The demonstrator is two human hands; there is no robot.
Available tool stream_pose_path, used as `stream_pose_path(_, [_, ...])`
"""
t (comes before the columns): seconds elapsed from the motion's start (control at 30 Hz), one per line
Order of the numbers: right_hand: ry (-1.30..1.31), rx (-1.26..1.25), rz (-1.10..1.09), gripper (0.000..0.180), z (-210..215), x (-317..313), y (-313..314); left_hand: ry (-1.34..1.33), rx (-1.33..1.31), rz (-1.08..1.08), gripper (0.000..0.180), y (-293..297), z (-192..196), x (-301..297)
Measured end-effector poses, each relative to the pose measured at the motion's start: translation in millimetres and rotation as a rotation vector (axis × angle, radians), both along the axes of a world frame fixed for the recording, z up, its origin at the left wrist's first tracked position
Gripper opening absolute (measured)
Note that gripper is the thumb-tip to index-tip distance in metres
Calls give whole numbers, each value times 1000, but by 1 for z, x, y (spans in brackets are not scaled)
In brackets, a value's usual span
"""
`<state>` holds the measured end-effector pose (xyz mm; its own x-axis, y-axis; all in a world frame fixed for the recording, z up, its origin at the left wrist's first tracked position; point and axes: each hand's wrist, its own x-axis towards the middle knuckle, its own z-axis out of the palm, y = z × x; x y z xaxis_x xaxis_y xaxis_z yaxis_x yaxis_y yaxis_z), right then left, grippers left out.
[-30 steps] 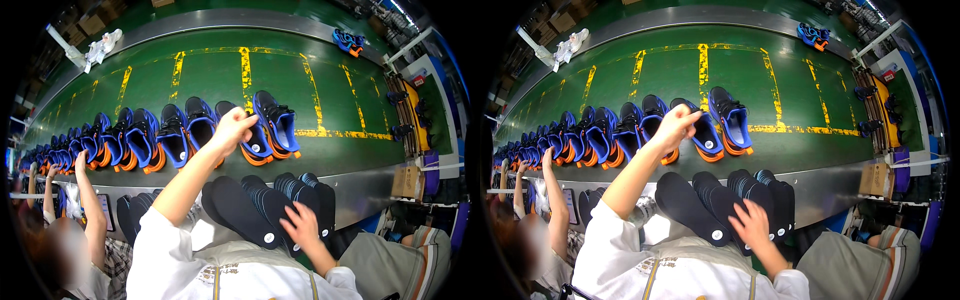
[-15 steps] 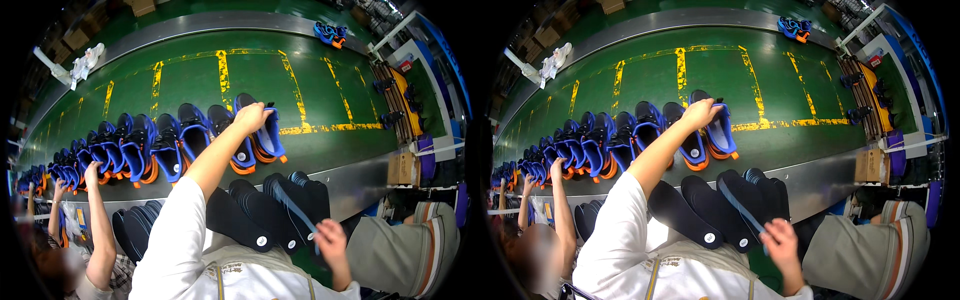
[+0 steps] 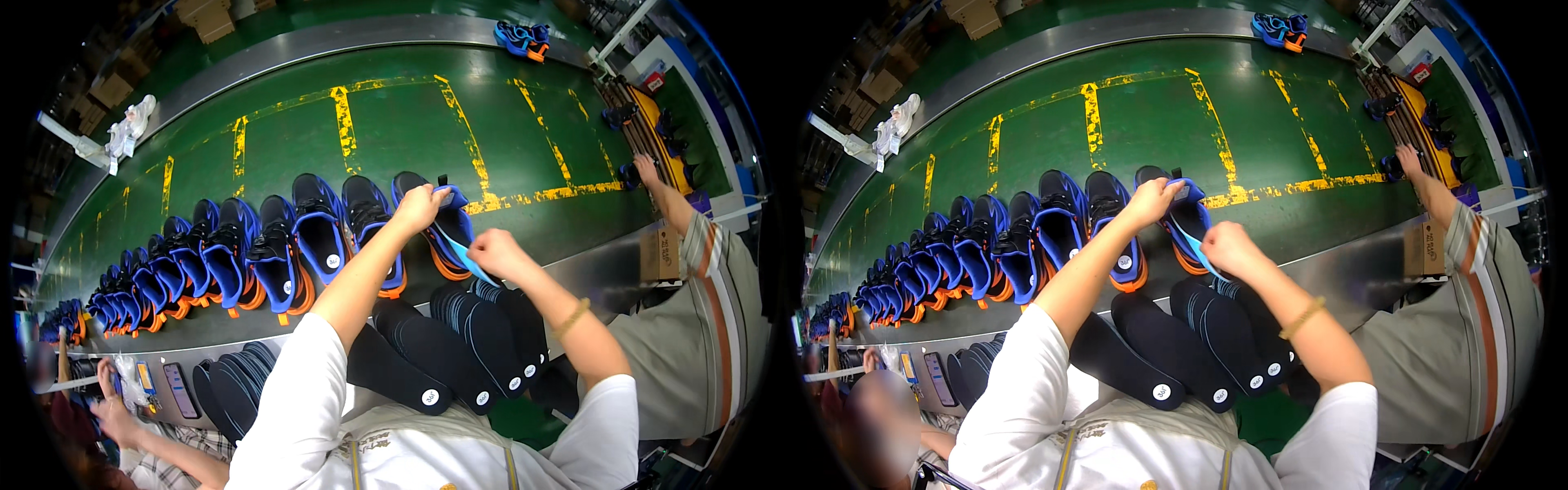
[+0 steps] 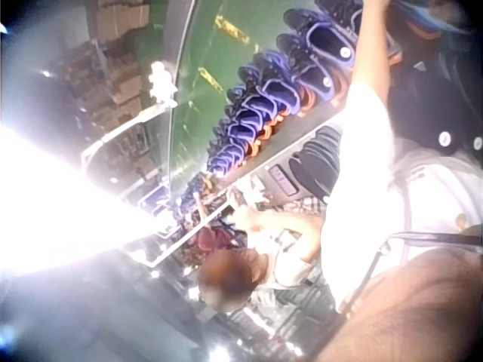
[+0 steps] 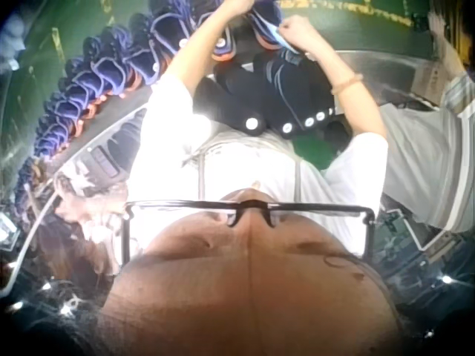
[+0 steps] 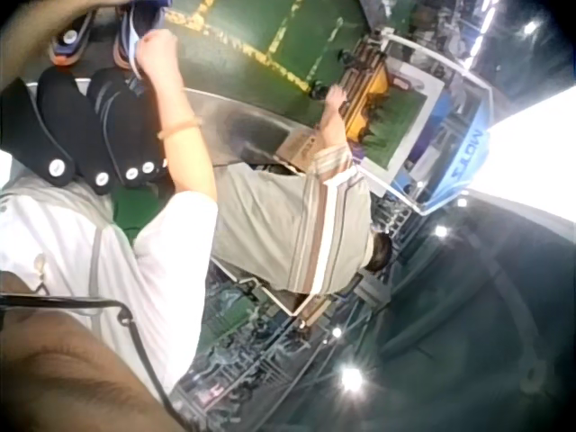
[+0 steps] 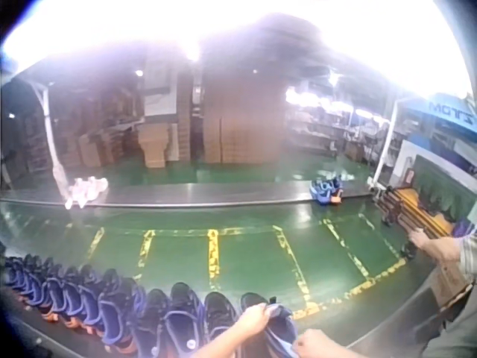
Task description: The person inserts insoles into shoes by hand and then places a stack of insoles onto a metal shelf.
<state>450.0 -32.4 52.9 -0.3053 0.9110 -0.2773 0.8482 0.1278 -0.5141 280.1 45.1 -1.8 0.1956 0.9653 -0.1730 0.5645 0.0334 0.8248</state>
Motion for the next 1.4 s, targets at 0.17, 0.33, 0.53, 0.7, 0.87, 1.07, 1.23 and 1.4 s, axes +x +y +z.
stream_pose_path(0.17, [-336,267,146,19,-55,-22,4,-37,-82,-95,51,2,4,-2])
stream_pose_path(0.33, [-475,170,76,22,-18,-38,-4,-22,-88,-21,54,-4,2,-5])
stream_pose_path(0.53, [-424,-59,233,16,-29,-23,20,-38,-75,0,56,-5,0,-1])
stream_pose_path(0.7, [-446,83,252,17,-65,-28,25,-66,-3,29,58,-4,-11,0])
stream_pose_path(0.87, [-524,45,316,22,-78,-29,36,-40,-5,16,57,-5,-14,-2])
stream_pose_path(1.07, [-713,-81,596,31,-87,-35,46,-52,-45,27,57,-7,-17,-3])
stream_pose_path(1.23, [-887,-160,720,35,-87,-39,47,-64,-75,29,54,-8,-19,-6])
stream_pose_path(1.4, [-837,-137,726,30,-105,-27,53,-88,-93,18,50,-5,-18,1])
